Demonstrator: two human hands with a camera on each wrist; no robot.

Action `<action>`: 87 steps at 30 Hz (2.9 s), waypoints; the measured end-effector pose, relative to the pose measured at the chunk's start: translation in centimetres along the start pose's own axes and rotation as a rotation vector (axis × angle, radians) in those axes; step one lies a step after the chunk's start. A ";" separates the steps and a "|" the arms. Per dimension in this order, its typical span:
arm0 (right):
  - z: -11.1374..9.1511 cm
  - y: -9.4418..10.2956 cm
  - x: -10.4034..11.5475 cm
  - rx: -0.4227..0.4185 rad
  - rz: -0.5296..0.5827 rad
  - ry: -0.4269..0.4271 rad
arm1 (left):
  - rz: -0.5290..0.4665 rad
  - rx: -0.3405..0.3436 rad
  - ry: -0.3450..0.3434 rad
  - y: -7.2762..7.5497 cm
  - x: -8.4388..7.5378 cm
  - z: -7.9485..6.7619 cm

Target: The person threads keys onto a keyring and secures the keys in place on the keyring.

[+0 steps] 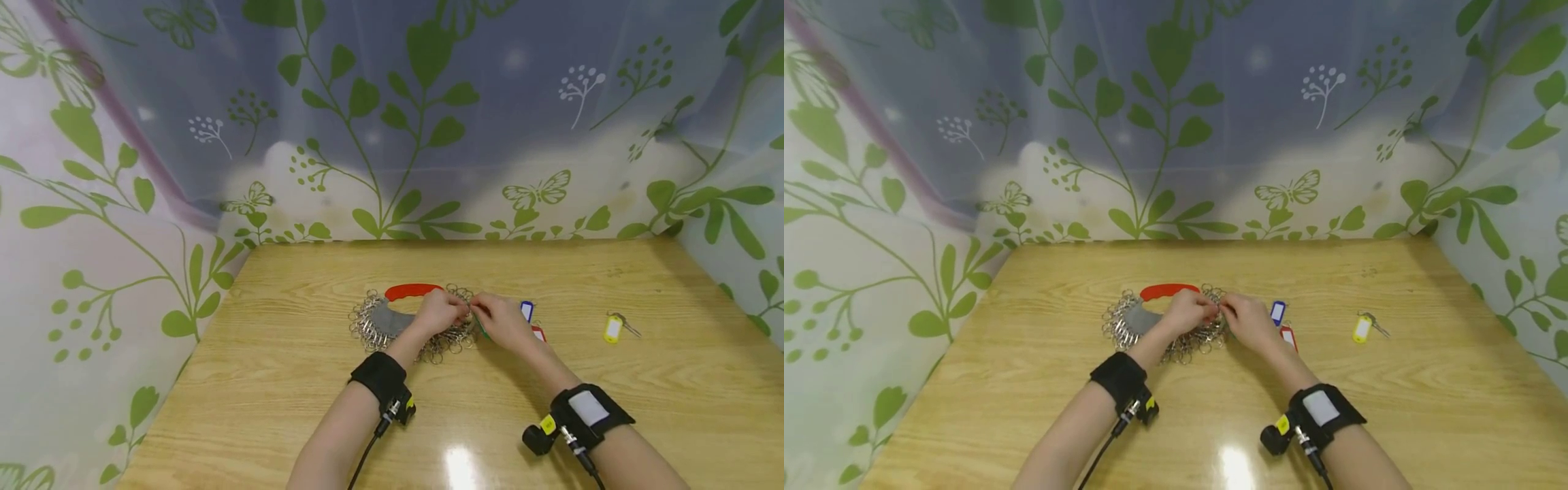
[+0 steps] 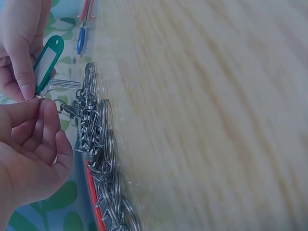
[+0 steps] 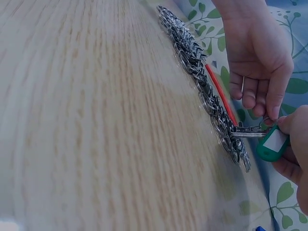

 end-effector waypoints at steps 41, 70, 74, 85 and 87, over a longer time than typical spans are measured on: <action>0.3 0.1 -0.6 0.040 0.152 -0.179 | 0.226 -0.025 -0.174 0.2 -0.6 -0.1; 0.1 -0.3 -0.8 0.052 0.099 -0.134 | 0.267 -0.020 -0.161 -0.2 -0.7 0.1; 0.1 -0.2 -0.7 0.056 0.125 -0.147 | 0.254 -0.024 -0.145 -0.1 -0.7 0.1; 0.0 -0.1 -1.4 0.036 0.214 -0.243 | 0.174 -0.038 -0.112 -0.2 -0.5 0.3; 0.0 0.1 -1.5 0.048 0.224 -0.265 | 0.185 -0.041 -0.121 -0.3 -0.6 0.3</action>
Point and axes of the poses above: each hand's wrist, its own z-axis towards the middle knuckle, its own y-axis out of the back of the hand, x = y × z, the point moved 4 cm from there along z, towards the middle knuckle, and after that the axes turned 1 degree about x, right-handed, at the moved point
